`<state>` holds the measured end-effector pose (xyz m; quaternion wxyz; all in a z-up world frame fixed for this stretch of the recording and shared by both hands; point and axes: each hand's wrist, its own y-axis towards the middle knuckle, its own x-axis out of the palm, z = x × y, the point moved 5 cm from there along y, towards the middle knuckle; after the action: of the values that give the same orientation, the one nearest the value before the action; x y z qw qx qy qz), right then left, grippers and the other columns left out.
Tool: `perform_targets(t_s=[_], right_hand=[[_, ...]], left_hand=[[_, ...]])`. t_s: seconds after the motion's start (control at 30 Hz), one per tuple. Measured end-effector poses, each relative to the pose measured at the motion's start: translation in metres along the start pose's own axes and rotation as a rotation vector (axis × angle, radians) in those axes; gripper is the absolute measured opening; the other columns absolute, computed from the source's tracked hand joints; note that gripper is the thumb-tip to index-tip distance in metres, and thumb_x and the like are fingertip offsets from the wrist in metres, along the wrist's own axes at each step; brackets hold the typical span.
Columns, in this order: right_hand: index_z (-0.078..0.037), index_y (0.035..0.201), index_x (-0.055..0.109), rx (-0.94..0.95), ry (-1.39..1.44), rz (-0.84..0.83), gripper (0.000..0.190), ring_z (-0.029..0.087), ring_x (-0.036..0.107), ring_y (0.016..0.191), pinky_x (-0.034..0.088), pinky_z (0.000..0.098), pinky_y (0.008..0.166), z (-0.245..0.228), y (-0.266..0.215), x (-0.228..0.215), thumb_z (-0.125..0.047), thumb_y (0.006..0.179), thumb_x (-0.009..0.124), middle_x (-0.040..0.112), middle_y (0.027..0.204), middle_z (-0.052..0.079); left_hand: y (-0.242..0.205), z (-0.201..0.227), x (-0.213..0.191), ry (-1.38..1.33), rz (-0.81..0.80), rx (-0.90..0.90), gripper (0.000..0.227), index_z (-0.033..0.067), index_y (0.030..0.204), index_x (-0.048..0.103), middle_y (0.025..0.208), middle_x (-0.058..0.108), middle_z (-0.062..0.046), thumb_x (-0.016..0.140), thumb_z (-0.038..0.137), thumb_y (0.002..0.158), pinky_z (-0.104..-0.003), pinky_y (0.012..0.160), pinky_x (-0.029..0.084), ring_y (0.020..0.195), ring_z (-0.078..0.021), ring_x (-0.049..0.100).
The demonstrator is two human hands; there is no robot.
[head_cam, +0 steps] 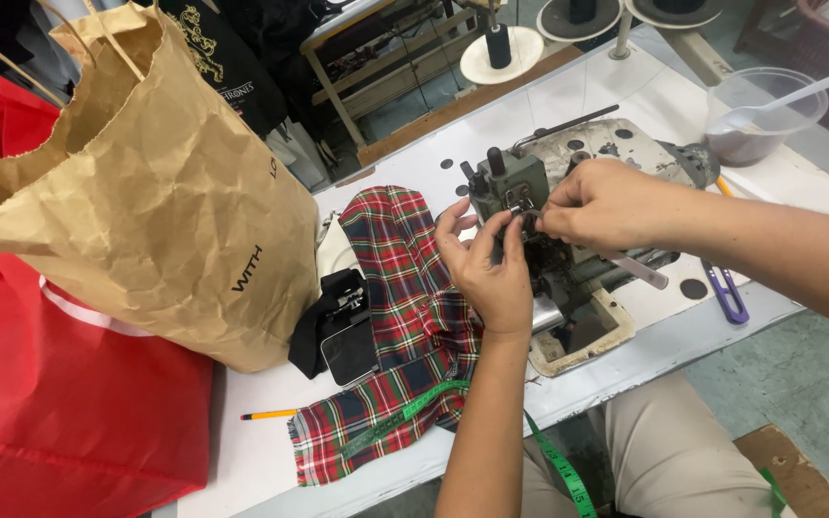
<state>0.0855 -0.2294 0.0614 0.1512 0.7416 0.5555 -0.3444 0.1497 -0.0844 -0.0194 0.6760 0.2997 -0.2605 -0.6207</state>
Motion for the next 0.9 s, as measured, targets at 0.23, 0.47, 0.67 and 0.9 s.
perform_targets(t_s=[0.23, 0.47, 0.67, 0.9], right_hand=[[0.000, 0.064, 0.082, 0.005, -0.017, -0.007, 0.035, 0.026, 0.064, 0.046, 0.054, 0.0383, 0.055, 0.002, 0.006, 0.002, -0.022, 0.088, 0.070, 0.063, 0.047, 0.015], [0.002, 0.061, 0.080, -0.010, -0.060, -0.030, 0.037, 0.031, 0.066, 0.057, 0.056, 0.0417, 0.063, -0.018, -0.013, -0.006, -0.020, 0.088, 0.067, 0.065, 0.053, 0.020], [0.002, 0.051, 0.074, -0.028, -0.045, -0.037, 0.041, 0.030, 0.061, 0.049, 0.054, 0.0391, 0.056, -0.027, -0.024, -0.007, -0.017, 0.086, 0.066, 0.058, 0.044, 0.018], [0.001, 0.047, 0.071, -0.016, -0.039, -0.029, 0.044, 0.029, 0.061, 0.048, 0.053, 0.0390, 0.057, -0.026, -0.025, -0.005, -0.018, 0.087, 0.068, 0.057, 0.042, 0.016]], left_hand=[[0.003, -0.004, -0.001, -0.006, -0.023, -0.003, 0.013, 0.0184, 0.093, 0.076, 0.124, 0.056, 0.000, 0.085, 0.013, 0.085, -0.030, 0.077, 0.055, 0.103, -0.0206, 0.065], [0.001, -0.001, -0.007, -0.082, -0.040, -0.092, 0.011, 0.0132, 0.090, 0.080, 0.115, 0.062, -0.003, 0.086, 0.008, 0.084, -0.027, 0.070, 0.058, 0.095, -0.0189, 0.069], [-0.002, 0.002, -0.008, -0.109, -0.082, -0.159, 0.014, 0.0094, 0.099, 0.082, 0.121, 0.063, -0.007, 0.083, 0.003, 0.087, -0.026, 0.070, 0.062, 0.102, -0.0218, 0.069], [-0.006, -0.005, -0.005, -0.164, -0.084, -0.204, 0.016, 0.0083, 0.101, 0.083, 0.123, 0.061, -0.008, 0.080, 0.000, 0.088, -0.023, 0.070, 0.063, 0.105, -0.0209, 0.065]])
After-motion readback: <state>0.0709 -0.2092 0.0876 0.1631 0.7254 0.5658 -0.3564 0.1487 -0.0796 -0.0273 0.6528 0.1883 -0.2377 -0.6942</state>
